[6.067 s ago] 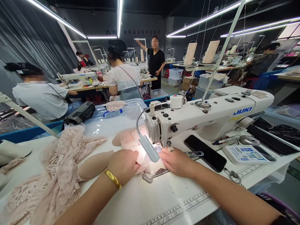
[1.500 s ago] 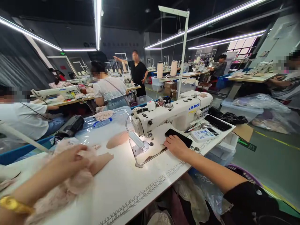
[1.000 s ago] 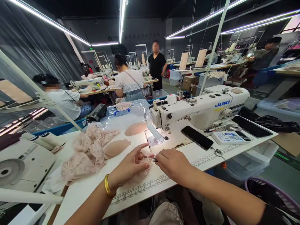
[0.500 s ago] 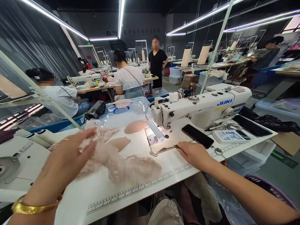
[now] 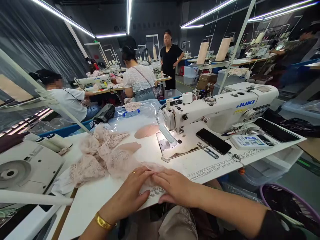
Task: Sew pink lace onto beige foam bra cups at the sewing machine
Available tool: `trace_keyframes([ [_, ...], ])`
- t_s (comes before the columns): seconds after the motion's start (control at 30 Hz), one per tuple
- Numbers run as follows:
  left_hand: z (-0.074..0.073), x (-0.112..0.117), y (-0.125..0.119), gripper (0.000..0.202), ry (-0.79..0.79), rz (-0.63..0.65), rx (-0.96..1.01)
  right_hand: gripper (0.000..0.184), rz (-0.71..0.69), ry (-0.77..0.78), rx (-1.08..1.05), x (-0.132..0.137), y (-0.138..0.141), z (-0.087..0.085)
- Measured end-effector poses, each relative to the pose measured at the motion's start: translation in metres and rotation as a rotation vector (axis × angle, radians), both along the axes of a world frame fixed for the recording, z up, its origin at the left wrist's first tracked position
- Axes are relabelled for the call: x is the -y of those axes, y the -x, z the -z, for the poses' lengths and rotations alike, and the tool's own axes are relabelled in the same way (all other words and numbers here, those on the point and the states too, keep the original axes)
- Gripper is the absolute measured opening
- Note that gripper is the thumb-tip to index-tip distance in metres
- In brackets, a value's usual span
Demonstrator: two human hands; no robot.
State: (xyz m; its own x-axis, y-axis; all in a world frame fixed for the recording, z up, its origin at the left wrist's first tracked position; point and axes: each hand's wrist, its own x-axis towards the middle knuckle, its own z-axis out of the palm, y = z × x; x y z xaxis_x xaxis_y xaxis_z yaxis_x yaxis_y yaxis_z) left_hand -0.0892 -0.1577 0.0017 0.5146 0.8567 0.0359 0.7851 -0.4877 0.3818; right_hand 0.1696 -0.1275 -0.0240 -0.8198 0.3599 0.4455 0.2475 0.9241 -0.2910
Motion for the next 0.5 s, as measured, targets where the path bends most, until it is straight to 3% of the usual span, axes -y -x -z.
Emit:
trace_keyframes([
  [0.1, -0.002, -0.009, 0.022, 0.053, -0.06, -0.213, -0.16, 0.015, 0.134, 0.074, 0.079, -0.015, 0.007, 0.017],
  [0.13, -0.005, -0.01, 0.026, 0.056, -0.083, -0.274, -0.185, 0.011, 0.133, 0.105, 0.072, -0.018, 0.005, 0.018],
  [0.2, -0.01, -0.01, 0.025, 0.067, -0.102, -0.28, -0.138, 0.017, 0.102, 0.233, -0.025, -0.023, 0.0, 0.016],
  [0.27, -0.014, -0.008, 0.01, 0.07, -0.049, -0.164, 0.017, 0.016, 0.093, 0.48, -0.176, -0.025, -0.005, 0.007],
  [0.33, -0.015, -0.008, -0.01, 0.052, 0.101, -0.099, 0.211, 0.022, 0.124, 0.79, -0.313, -0.028, -0.009, -0.002],
  [0.4, -0.015, -0.011, -0.027, 0.033, 0.279, -0.152, 0.417, 0.032, 0.18, 1.05, -0.422, -0.033, -0.013, -0.008],
  [0.5, -0.015, -0.021, -0.042, 0.038, 0.442, -0.271, 0.606, 0.048, 0.225, 1.283, -0.517, -0.041, -0.019, -0.01],
])
